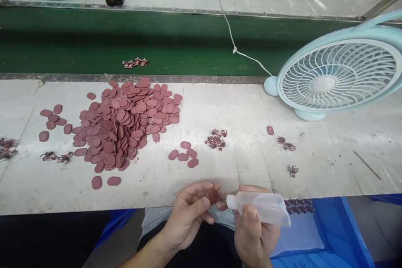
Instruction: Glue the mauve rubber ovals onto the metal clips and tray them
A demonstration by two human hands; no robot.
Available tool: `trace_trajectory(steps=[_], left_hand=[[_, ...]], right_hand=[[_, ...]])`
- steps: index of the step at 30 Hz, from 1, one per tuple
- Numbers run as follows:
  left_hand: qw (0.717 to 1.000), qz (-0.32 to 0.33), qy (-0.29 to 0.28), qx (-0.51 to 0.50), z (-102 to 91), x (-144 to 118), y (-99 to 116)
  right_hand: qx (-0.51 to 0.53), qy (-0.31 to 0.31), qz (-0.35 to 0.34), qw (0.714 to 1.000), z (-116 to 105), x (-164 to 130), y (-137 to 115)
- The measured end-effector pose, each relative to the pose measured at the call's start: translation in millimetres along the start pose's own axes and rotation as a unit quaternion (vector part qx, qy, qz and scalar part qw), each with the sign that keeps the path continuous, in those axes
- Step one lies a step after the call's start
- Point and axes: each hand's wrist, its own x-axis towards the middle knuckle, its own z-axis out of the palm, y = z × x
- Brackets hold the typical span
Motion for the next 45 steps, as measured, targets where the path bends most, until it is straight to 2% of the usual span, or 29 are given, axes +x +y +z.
trace_trajectory(steps=[3, 9, 11, 13, 15, 17, 19, 20, 22, 24, 25, 26, 27, 28, 29, 30, 31, 33, 34, 35, 36, 37, 38, 40, 42, 44, 45], left_hand=[[1.0, -0.006, -0.001, -0.005, -0.1, -1.3, -0.3], [1.0, -0.01, 0.011, 0.0, 0.8, -0.6, -1.0], [1.0, -0.007, 0.009, -0.005, -0.1, -0.6, -1.0], [1.0, -0.003, 0.004, -0.014, -1.5, -1.3, -0.3], [1.0, -0.001, -0.006, -0.026, -3.2, -2.4, 1.3], [0.999, -0.002, -0.019, -0.039, -4.9, -3.5, 3.5], [0.998, -0.002, -0.028, -0.051, -6.5, -4.1, 5.9], [0.998, -0.003, -0.03, -0.056, -7.1, -4.1, 7.1], [0.998, -0.003, -0.029, -0.062, -8.3, -3.7, 9.4], [0.998, 0.002, -0.022, -0.065, -9.8, -3.0, 12.1], [0.998, 0.006, -0.018, -0.066, -10.7, -2.8, 13.7], [0.998, 0.011, -0.014, -0.066, -11.8, -2.7, 15.6], [0.998, 0.016, -0.009, -0.066, -13.2, -2.7, 17.7], [0.998, 0.021, -0.004, -0.067, -14.7, -2.9, 20.2], [0.997, 0.025, 0.003, -0.069, -16.4, -3.2, 23.1], [0.997, 0.028, 0.011, -0.07, -18.2, -3.5, 26.2], [0.997, 0.033, 0.02, -0.072, -20.1, -3.8, 29.6], [0.996, 0.042, 0.039, -0.075, -24.3, -3.9, 37.0], [0.995, 0.047, 0.045, -0.076, -26.6, -3.7, 40.9], [0.994, 0.052, 0.05, -0.079, -28.8, -3.4, 44.9], [0.994, 0.058, 0.054, -0.082, -31.1, -2.9, 48.9], [0.993, 0.064, 0.056, -0.085, -33.4, -2.5, 52.9], [0.992, 0.071, 0.056, -0.09, -35.5, -2.1, 56.8], [0.99, 0.087, 0.054, -0.1, -39.5, -1.8, 63.9], [0.988, 0.103, 0.058, -0.104, -43.4, -2.6, 70.2], [0.985, 0.117, 0.07, -0.103, -48.0, -4.2, 75.4], [0.984, 0.121, 0.077, -0.103, -50.8, -5.1, 77.4]], right_hand=[[-0.046, 0.032, -0.072, 0.996, 1.5, -0.2, 3.7], [-0.124, 0.008, -0.098, 0.987, 2.0, -2.0, 4.1], [-0.086, 0.013, -0.082, 0.993, 1.2, 1.2, 2.0], [0.011, 0.023, -0.043, 0.999, -1.6, 9.8, -3.6], [0.122, 0.027, 0.018, 0.992, -8.0, 23.4, -12.4], [0.224, 0.028, 0.097, 0.969, -18.7, 40.1, -20.8], [0.335, 0.016, 0.176, 0.925, -32.7, 58.1, -23.6], [0.399, 0.004, 0.211, 0.892, -40.4, 67.2, -21.8], [0.527, -0.03, 0.266, 0.807, -55.4, 84.6, -12.4], [0.621, -0.068, 0.289, 0.726, -68.2, 97.9, 0.3], [0.647, -0.087, 0.293, 0.699, -73.0, 101.4, 5.5], [0.66, -0.105, 0.292, 0.684, -76.3, 101.8, 8.8], [0.664, -0.121, 0.284, 0.681, -77.6, 99.0, 9.6], [0.66, -0.132, 0.269, 0.689, -76.6, 93.0, 7.8], [0.64, -0.14, 0.251, 0.713, -73.0, 84.7, 3.9], [0.601, -0.146, 0.228, 0.752, -66.5, 75.3, -1.7], [0.533, -0.153, 0.201, 0.807, -56.9, 66.6, -8.1], [0.275, -0.18, 0.137, 0.935, -26.3, 58.7, -21.2], [0.107, -0.196, 0.071, 0.972, -4.7, 62.4, -27.1], [-0.059, -0.205, -0.013, 0.977, 21.1, 72.0, -32.5], [-0.209, -0.214, -0.107, 0.948, 50.6, 87.6, -37.2], [-0.324, -0.211, -0.203, 0.9, 83.0, 108.1, -41.1], [-0.358, -0.213, -0.244, 0.876, 116.8, 132.4, -44.4], [-0.404, -0.239, -0.289, 0.834, 183.7, 185.1, -48.5], [-0.461, -0.265, -0.325, 0.782, 240.8, 232.6, -49.8], [-0.517, -0.275, -0.343, 0.734, 281.3, 267.1, -48.8], [-0.543, -0.275, -0.348, 0.713, 294.6, 279.1, -47.8]])
